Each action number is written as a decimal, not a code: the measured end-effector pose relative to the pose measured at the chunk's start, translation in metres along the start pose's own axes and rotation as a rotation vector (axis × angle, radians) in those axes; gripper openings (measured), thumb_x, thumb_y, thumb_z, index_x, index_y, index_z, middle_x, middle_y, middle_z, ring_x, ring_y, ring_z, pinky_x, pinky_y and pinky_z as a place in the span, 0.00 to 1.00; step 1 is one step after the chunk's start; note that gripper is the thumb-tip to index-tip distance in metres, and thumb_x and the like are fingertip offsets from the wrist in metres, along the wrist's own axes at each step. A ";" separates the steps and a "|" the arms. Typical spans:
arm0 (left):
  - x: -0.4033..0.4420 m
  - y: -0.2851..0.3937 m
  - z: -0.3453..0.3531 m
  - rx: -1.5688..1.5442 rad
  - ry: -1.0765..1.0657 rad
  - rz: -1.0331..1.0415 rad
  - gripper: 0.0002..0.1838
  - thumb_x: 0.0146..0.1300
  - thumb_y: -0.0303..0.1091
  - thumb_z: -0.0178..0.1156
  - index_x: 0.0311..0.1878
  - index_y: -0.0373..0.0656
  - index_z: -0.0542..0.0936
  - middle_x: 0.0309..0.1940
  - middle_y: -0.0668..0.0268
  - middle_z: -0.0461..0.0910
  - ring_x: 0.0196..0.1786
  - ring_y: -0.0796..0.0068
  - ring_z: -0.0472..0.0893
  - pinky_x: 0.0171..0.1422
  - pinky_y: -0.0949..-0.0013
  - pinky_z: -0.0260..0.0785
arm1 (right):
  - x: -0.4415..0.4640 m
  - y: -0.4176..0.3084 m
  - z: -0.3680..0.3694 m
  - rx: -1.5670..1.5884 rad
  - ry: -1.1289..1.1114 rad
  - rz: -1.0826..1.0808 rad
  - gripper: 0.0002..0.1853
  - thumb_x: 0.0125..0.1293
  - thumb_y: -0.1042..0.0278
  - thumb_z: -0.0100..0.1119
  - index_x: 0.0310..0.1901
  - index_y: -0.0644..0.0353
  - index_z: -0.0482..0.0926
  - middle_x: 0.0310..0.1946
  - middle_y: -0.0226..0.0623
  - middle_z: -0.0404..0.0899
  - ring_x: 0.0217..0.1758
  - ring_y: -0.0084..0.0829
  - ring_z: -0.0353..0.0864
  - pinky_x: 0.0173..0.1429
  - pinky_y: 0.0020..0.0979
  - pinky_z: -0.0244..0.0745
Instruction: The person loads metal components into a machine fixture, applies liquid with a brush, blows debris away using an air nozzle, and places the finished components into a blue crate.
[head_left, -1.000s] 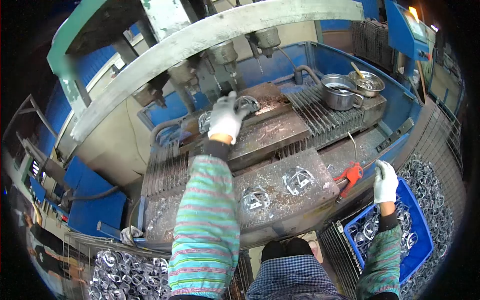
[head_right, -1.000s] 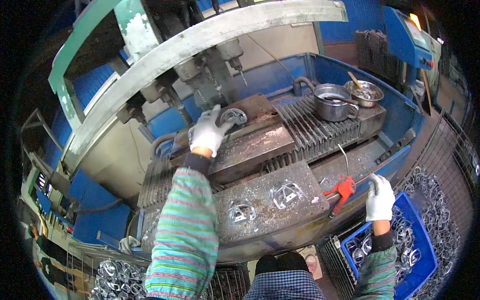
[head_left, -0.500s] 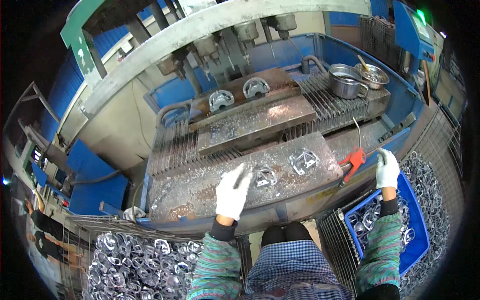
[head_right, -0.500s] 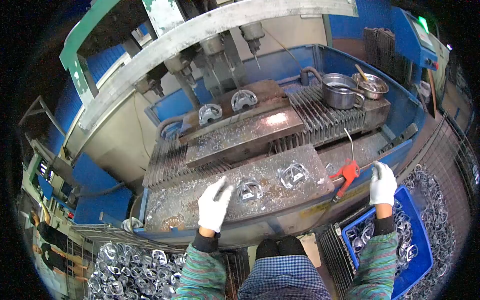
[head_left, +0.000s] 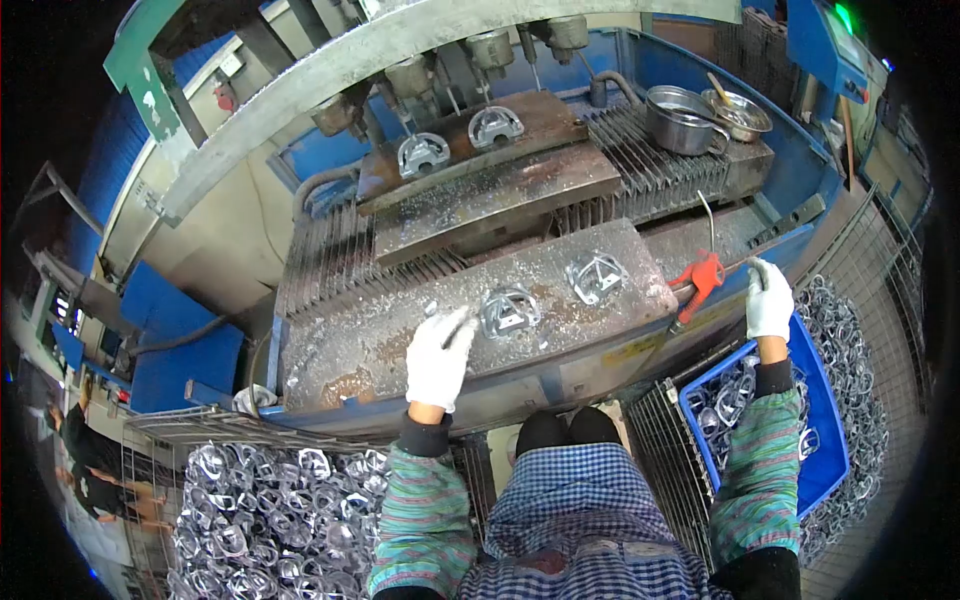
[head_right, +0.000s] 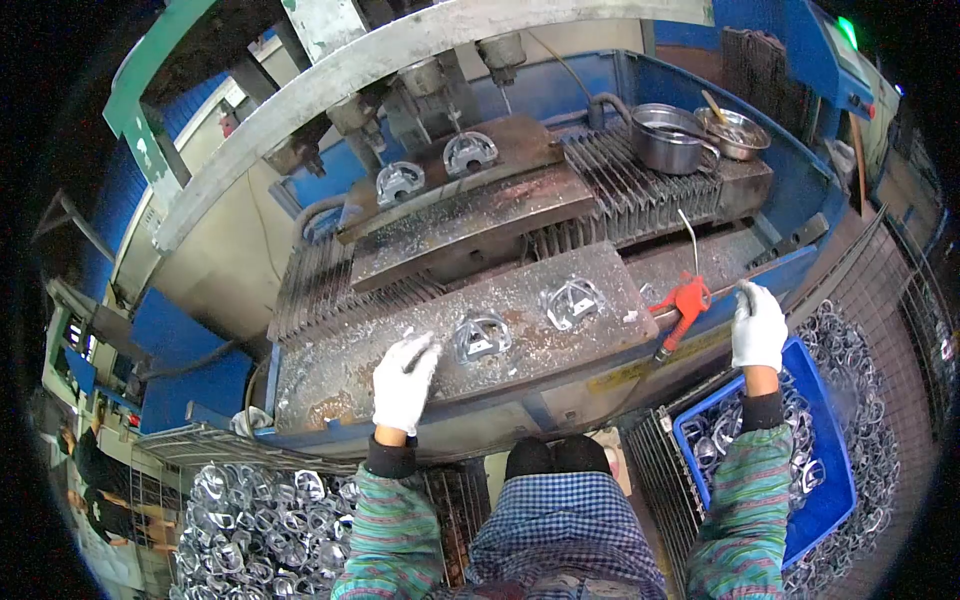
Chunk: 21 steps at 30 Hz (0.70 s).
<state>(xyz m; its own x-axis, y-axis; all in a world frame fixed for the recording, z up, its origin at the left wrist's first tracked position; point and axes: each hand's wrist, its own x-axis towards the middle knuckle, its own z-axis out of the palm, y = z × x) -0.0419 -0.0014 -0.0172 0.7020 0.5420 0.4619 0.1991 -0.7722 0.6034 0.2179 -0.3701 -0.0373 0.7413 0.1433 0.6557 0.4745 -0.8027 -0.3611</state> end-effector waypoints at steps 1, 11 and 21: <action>0.000 0.002 0.000 0.048 -0.004 0.012 0.15 0.55 0.39 0.61 0.45 0.46 0.81 0.42 0.54 0.78 0.48 0.55 0.75 0.55 0.63 0.66 | -0.001 0.002 0.002 -0.003 0.010 -0.012 0.08 0.60 0.69 0.52 0.39 0.57 0.78 0.36 0.40 0.78 0.41 0.43 0.77 0.46 0.35 0.72; 0.021 0.011 0.008 0.225 -0.179 0.083 0.18 0.56 0.44 0.59 0.49 0.48 0.79 0.45 0.51 0.76 0.51 0.54 0.72 0.56 0.61 0.64 | 0.008 -0.037 -0.019 -0.266 0.023 -0.284 0.13 0.55 0.68 0.56 0.44 0.55 0.76 0.43 0.37 0.76 0.47 0.41 0.74 0.48 0.39 0.69; 0.043 0.011 0.013 0.137 -0.247 0.128 0.20 0.58 0.47 0.56 0.46 0.41 0.79 0.32 0.49 0.79 0.37 0.51 0.77 0.44 0.59 0.68 | 0.016 -0.133 0.052 0.235 -0.354 -0.469 0.10 0.57 0.58 0.54 0.35 0.51 0.80 0.38 0.35 0.75 0.45 0.40 0.72 0.46 0.38 0.70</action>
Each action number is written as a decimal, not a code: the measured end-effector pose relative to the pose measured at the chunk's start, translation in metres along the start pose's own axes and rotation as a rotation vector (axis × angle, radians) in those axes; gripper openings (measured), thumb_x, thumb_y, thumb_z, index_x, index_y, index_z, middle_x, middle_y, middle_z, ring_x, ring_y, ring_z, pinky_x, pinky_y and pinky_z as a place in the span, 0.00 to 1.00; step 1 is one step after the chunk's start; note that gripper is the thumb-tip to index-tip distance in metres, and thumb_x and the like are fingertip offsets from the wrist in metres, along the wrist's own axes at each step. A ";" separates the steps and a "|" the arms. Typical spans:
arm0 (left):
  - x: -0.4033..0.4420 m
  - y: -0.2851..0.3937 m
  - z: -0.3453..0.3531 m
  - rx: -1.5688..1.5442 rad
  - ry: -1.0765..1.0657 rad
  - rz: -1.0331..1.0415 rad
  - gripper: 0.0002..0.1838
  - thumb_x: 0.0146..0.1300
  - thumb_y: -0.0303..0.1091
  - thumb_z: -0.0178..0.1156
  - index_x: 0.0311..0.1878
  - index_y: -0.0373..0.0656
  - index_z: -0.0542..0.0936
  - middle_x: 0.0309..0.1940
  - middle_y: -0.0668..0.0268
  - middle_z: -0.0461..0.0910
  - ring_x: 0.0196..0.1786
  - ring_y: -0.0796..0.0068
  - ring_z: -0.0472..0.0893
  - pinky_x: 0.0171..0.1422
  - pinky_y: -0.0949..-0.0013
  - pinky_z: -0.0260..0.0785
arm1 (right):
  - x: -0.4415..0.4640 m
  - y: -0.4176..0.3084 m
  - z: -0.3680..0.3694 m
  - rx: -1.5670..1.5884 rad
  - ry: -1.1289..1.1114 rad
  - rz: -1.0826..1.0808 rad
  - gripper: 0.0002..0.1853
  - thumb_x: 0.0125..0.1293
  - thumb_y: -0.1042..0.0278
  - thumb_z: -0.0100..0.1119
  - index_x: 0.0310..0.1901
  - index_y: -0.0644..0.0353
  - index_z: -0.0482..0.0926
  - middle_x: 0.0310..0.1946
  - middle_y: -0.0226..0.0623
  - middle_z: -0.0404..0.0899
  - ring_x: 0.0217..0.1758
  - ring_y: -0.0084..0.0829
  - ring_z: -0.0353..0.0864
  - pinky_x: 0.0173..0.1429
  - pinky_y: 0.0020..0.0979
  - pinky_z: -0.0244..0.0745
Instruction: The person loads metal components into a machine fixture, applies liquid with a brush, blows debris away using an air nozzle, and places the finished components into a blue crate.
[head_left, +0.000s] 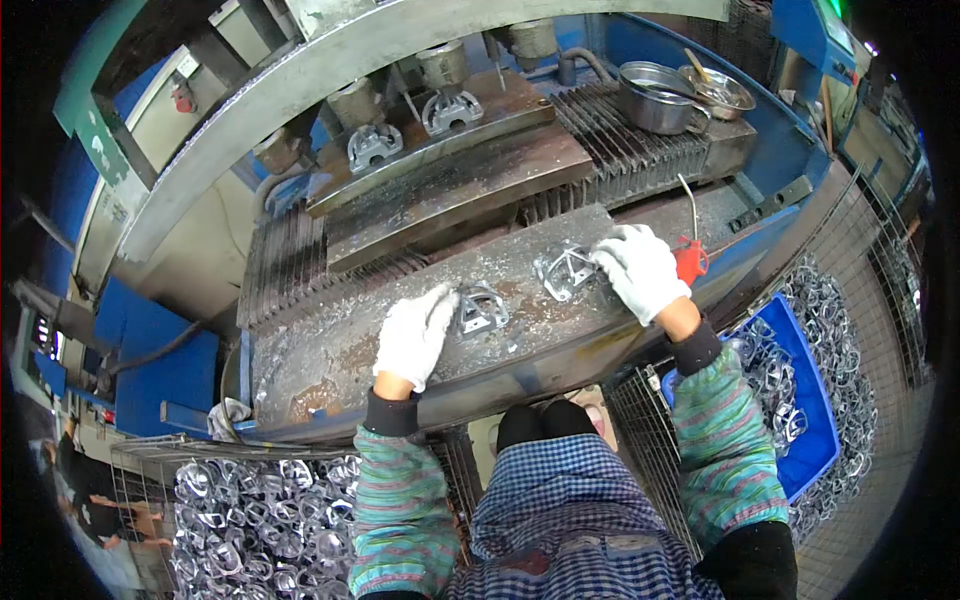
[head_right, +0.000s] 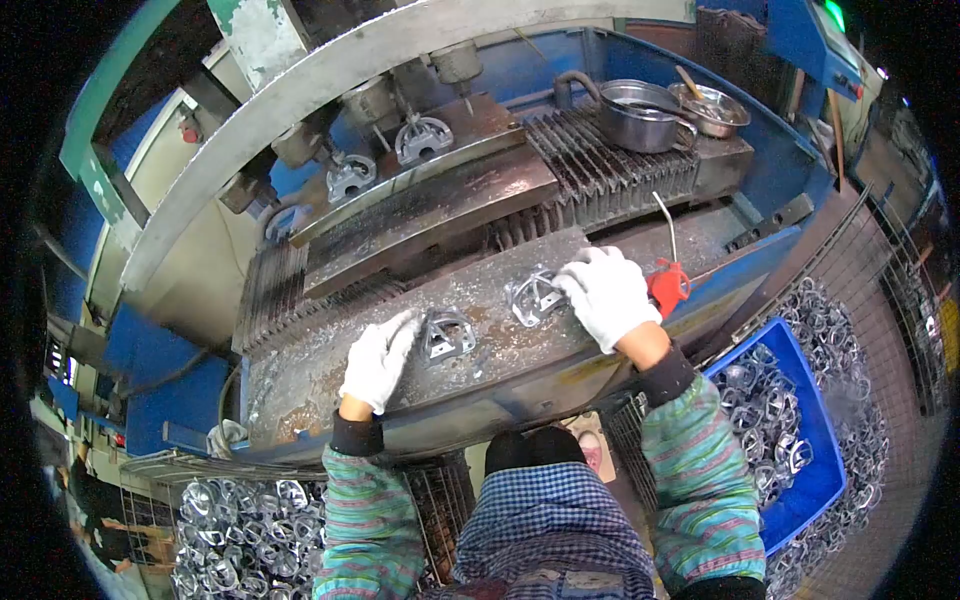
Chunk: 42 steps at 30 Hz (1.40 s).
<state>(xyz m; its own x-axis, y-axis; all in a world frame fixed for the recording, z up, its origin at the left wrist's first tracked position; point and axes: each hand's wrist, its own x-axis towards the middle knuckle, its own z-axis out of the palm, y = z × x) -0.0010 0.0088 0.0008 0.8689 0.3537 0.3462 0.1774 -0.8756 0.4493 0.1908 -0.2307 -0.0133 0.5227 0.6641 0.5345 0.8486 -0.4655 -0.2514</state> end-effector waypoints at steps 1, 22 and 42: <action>0.001 0.002 -0.001 0.042 -0.007 -0.016 0.20 0.59 0.46 0.55 0.46 0.41 0.79 0.30 0.48 0.78 0.35 0.50 0.77 0.43 0.59 0.68 | 0.005 -0.007 0.001 -0.048 -0.098 0.051 0.11 0.57 0.56 0.54 0.34 0.52 0.80 0.38 0.35 0.75 0.45 0.40 0.72 0.46 0.38 0.70; -0.009 0.080 0.020 -0.702 0.098 -0.106 0.19 0.58 0.26 0.56 0.55 0.37 0.73 0.48 0.59 0.77 0.46 0.75 0.76 0.50 0.74 0.69 | -0.041 -0.064 0.003 1.177 0.115 0.423 0.13 0.54 0.67 0.65 0.37 0.60 0.72 0.30 0.29 0.75 0.33 0.18 0.73 0.36 0.24 0.73; -0.063 0.103 0.045 -0.454 -0.049 0.126 0.16 0.52 0.25 0.63 0.47 0.36 0.77 0.40 0.56 0.78 0.42 0.66 0.77 0.49 0.68 0.69 | -0.242 0.050 -0.171 -0.351 -0.169 1.139 0.28 0.49 0.59 0.60 0.55 0.54 0.69 0.42 0.40 0.78 0.45 0.42 0.77 0.53 0.42 0.68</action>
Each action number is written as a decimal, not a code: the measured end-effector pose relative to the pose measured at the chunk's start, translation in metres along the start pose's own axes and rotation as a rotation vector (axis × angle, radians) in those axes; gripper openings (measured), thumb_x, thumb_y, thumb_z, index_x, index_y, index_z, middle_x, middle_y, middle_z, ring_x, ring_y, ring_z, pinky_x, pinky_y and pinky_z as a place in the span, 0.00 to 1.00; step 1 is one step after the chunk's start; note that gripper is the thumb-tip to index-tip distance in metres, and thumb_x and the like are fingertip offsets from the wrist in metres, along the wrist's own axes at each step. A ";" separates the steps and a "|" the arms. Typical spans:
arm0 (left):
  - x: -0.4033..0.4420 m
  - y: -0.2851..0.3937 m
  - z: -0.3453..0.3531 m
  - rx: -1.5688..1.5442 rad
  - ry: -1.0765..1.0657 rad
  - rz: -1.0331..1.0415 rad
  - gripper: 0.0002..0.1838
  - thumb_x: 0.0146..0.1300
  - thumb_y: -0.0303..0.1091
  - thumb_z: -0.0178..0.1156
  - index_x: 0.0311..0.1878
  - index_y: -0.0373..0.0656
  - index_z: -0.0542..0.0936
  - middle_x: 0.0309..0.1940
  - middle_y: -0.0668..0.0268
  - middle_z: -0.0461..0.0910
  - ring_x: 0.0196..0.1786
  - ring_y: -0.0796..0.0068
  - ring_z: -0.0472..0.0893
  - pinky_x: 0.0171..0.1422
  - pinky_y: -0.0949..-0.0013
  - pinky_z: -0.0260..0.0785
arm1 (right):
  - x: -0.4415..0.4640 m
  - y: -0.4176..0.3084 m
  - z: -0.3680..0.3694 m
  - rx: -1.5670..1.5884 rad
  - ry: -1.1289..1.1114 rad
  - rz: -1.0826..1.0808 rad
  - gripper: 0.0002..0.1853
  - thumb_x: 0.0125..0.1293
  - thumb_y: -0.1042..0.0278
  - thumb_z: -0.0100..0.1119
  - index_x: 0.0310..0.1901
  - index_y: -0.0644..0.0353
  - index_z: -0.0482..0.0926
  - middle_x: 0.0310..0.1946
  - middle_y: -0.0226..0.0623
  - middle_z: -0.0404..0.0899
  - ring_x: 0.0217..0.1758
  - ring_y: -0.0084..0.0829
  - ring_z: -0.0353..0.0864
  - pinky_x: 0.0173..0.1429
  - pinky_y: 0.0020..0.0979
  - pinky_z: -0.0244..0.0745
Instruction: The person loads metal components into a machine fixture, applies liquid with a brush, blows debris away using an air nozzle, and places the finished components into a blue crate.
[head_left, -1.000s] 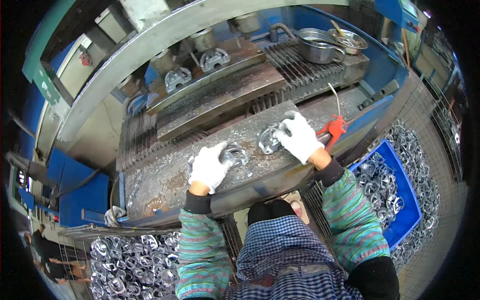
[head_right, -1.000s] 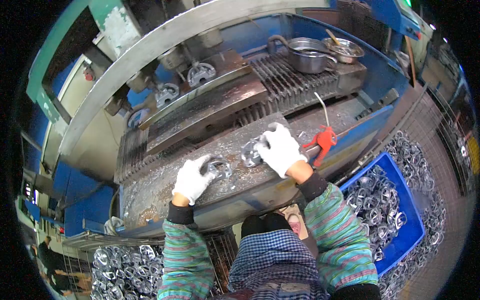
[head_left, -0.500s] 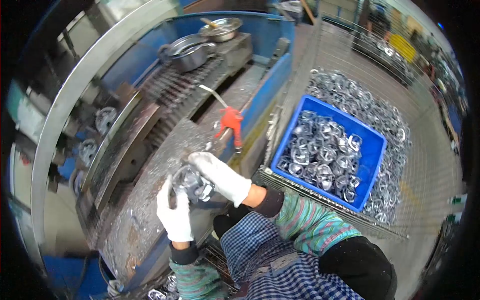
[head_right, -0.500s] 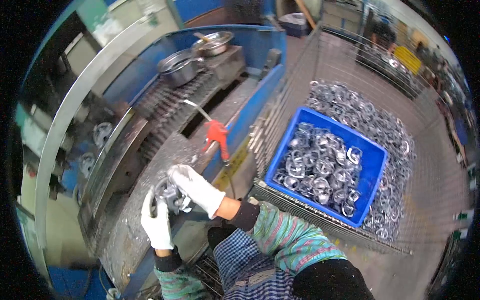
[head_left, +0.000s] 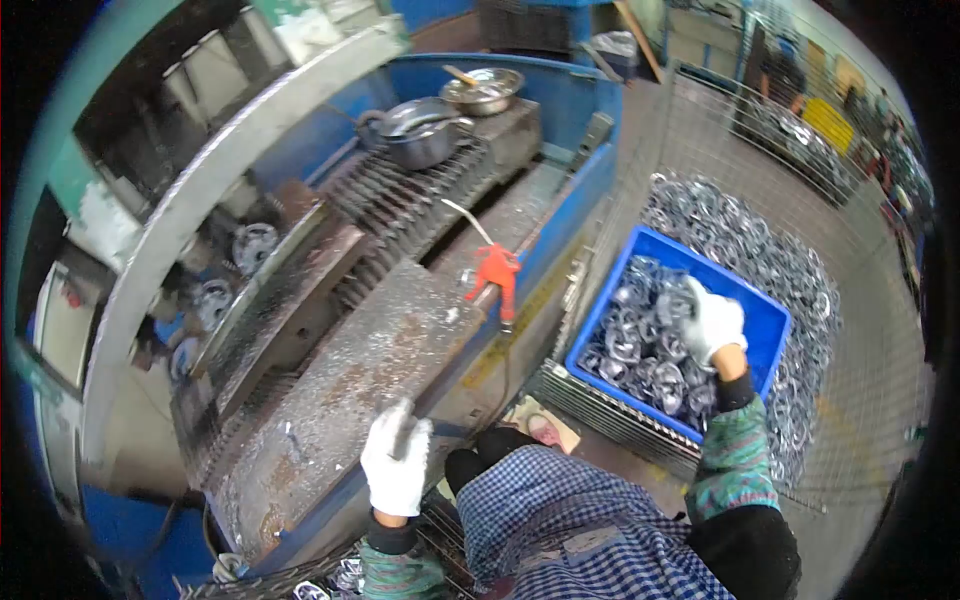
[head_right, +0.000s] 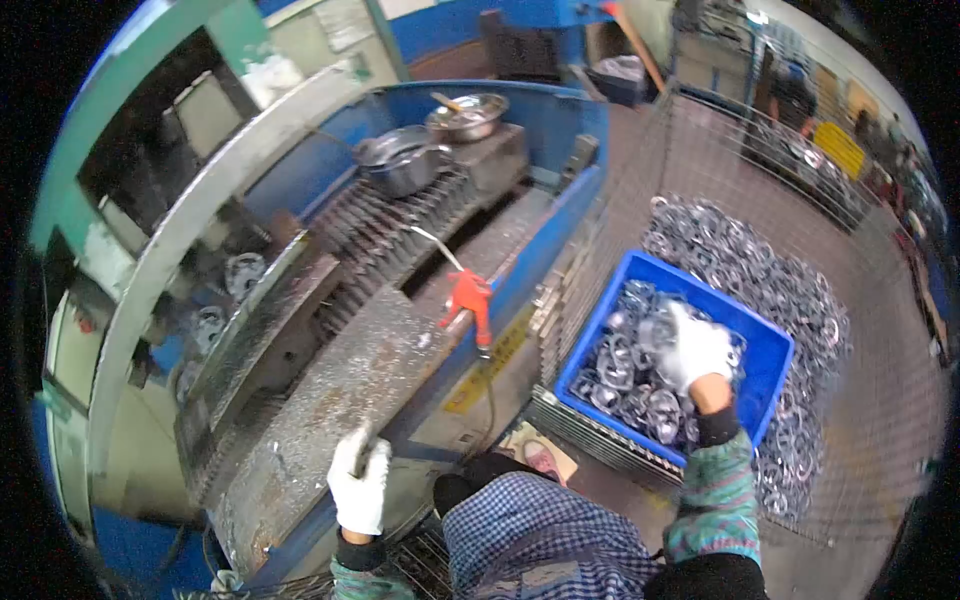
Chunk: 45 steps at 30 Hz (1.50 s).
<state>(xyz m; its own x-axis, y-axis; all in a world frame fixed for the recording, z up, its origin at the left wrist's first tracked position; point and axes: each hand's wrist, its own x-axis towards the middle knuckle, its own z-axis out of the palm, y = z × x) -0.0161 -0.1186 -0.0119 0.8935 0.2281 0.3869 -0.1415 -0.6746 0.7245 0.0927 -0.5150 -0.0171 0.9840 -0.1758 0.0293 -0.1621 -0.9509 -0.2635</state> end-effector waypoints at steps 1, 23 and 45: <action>-0.001 -0.001 -0.003 0.037 0.015 -0.005 0.17 0.51 0.28 0.65 0.45 0.37 0.79 0.38 0.54 0.79 0.40 0.60 0.79 0.48 0.65 0.70 | 0.009 0.011 0.001 -0.279 0.011 0.064 0.29 0.50 0.58 0.60 0.56 0.53 0.68 0.43 0.41 0.78 0.47 0.43 0.76 0.56 0.46 0.65; 0.004 -0.018 -0.057 0.220 0.263 0.021 0.12 0.54 0.29 0.63 0.42 0.37 0.80 0.36 0.54 0.79 0.39 0.62 0.79 0.46 0.68 0.71 | 0.255 -0.330 -0.021 0.080 0.673 -0.649 0.07 0.58 0.69 0.48 0.35 0.55 0.77 0.31 0.42 0.79 0.38 0.41 0.79 0.42 0.39 0.73; -0.064 -0.034 -0.135 0.290 0.288 -0.107 0.15 0.52 0.35 0.64 0.44 0.43 0.79 0.38 0.56 0.79 0.41 0.57 0.79 0.45 0.65 0.72 | 0.392 -0.213 0.032 0.833 0.128 -0.376 0.23 0.62 0.54 0.55 0.51 0.66 0.76 0.45 0.35 0.78 0.46 0.26 0.74 0.52 0.26 0.66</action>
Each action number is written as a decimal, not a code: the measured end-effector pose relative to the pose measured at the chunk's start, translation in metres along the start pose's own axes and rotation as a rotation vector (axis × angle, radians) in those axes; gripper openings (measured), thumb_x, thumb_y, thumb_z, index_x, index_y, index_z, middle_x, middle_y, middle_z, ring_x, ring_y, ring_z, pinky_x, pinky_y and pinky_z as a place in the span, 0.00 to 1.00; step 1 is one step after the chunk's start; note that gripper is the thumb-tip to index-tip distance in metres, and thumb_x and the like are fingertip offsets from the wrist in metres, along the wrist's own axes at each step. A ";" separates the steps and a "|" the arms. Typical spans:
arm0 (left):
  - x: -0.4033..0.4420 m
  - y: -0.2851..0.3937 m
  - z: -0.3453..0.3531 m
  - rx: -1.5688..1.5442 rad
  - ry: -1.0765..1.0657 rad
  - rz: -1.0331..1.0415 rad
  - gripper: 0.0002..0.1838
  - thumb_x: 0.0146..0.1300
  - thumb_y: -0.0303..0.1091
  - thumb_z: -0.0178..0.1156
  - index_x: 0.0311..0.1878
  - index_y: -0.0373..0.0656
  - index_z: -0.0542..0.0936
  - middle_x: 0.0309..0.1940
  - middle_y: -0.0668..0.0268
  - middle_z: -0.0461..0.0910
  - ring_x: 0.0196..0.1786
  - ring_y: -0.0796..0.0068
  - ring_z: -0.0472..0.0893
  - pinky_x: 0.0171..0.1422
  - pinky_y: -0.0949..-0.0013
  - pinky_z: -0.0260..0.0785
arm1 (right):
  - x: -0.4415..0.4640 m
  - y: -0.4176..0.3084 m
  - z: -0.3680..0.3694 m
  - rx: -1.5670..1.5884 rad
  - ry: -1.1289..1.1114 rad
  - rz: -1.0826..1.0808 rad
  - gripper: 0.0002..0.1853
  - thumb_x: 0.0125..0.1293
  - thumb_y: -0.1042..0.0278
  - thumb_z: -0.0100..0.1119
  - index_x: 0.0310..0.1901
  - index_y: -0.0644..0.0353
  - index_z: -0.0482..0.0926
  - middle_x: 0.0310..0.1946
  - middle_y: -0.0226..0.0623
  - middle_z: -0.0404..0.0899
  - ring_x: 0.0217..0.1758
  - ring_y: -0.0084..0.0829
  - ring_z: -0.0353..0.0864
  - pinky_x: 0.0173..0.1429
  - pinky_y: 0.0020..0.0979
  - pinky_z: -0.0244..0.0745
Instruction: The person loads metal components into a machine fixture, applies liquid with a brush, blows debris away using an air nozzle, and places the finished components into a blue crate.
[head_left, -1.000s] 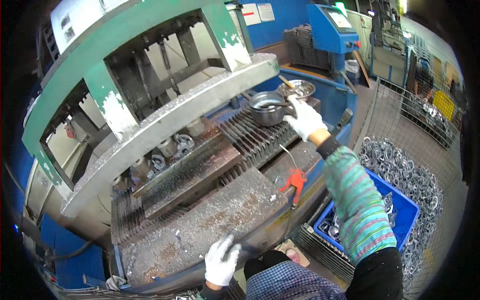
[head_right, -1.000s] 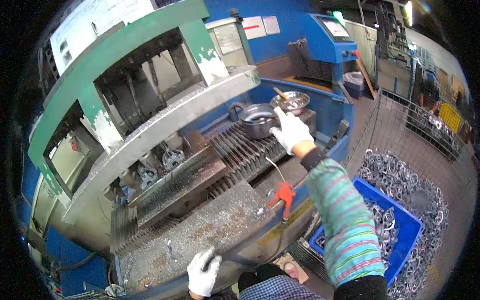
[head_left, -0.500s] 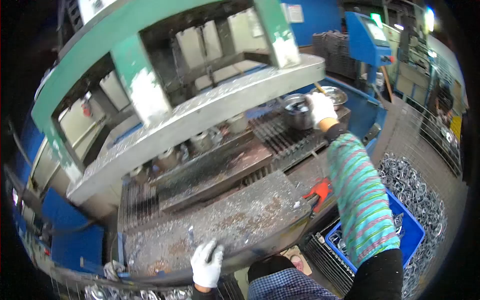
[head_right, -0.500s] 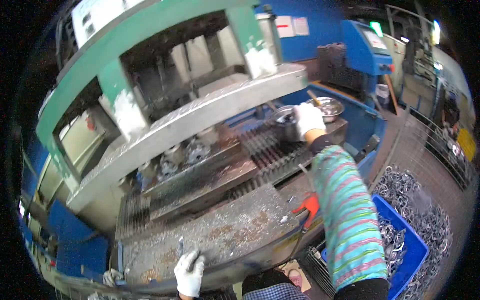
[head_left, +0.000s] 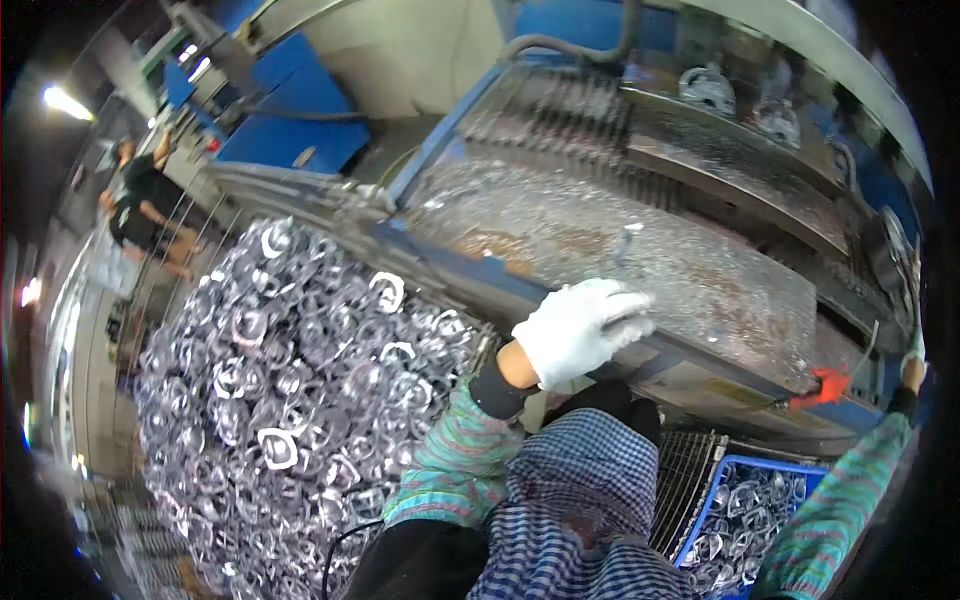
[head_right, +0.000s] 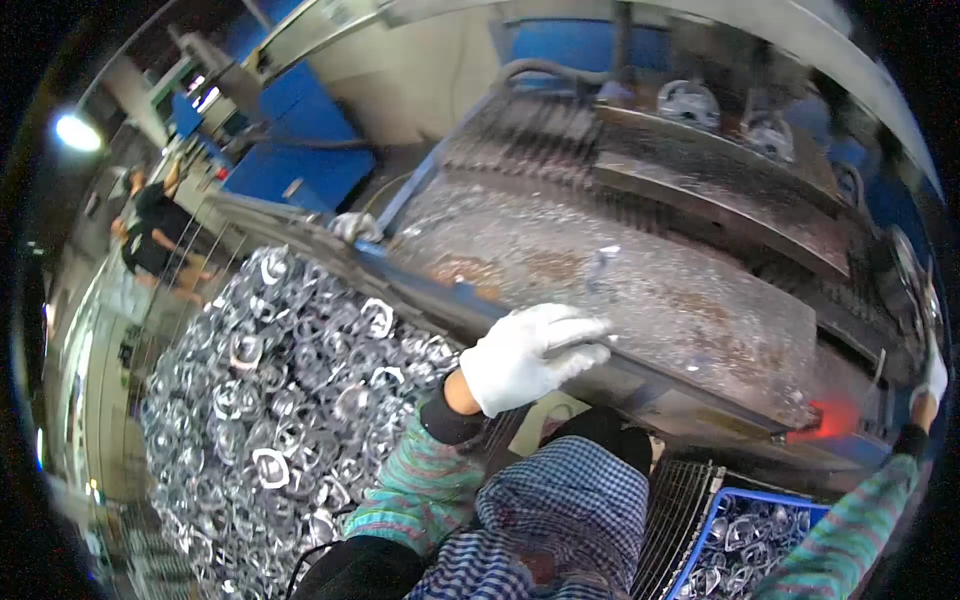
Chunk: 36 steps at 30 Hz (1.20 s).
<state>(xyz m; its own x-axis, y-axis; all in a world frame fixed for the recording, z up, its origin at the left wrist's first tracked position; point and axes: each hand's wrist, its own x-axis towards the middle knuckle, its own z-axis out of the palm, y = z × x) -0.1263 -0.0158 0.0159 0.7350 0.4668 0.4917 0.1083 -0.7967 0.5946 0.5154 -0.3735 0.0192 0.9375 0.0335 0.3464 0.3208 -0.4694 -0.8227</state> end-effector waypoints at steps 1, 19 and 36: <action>-0.007 -0.004 -0.010 -0.001 -0.100 -0.043 0.15 0.53 0.36 0.63 0.45 0.43 0.79 0.38 0.57 0.79 0.41 0.58 0.79 0.45 0.65 0.72 | -0.006 -0.002 -0.005 -0.042 -0.007 -0.019 0.22 0.62 0.55 0.55 0.50 0.66 0.76 0.44 0.35 0.78 0.44 0.27 0.74 0.51 0.27 0.67; -0.238 -0.245 -0.117 0.994 -0.312 -1.453 0.16 0.58 0.41 0.54 0.47 0.47 0.79 0.49 0.57 0.77 0.52 0.62 0.77 0.55 0.63 0.69 | -0.176 -0.091 -0.058 -0.102 -0.020 -0.467 0.14 0.67 0.70 0.48 0.52 0.63 0.73 0.51 0.37 0.75 0.54 0.25 0.72 0.60 0.25 0.63; -0.261 -0.237 -0.164 1.131 0.359 -1.300 0.27 0.46 0.44 0.66 0.46 0.35 0.74 0.39 0.50 0.76 0.42 0.51 0.77 0.46 0.60 0.71 | -0.228 -0.352 0.188 0.110 -0.199 -0.750 0.14 0.60 0.58 0.53 0.39 0.59 0.78 0.32 0.49 0.78 0.38 0.48 0.77 0.43 0.39 0.73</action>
<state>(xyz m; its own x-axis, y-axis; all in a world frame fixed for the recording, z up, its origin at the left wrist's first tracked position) -0.4534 0.1140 -0.1489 -0.3512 0.8884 0.2958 0.9351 0.3486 0.0633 0.2137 -0.0497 0.1449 0.4680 0.4693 0.7488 0.8800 -0.1691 -0.4439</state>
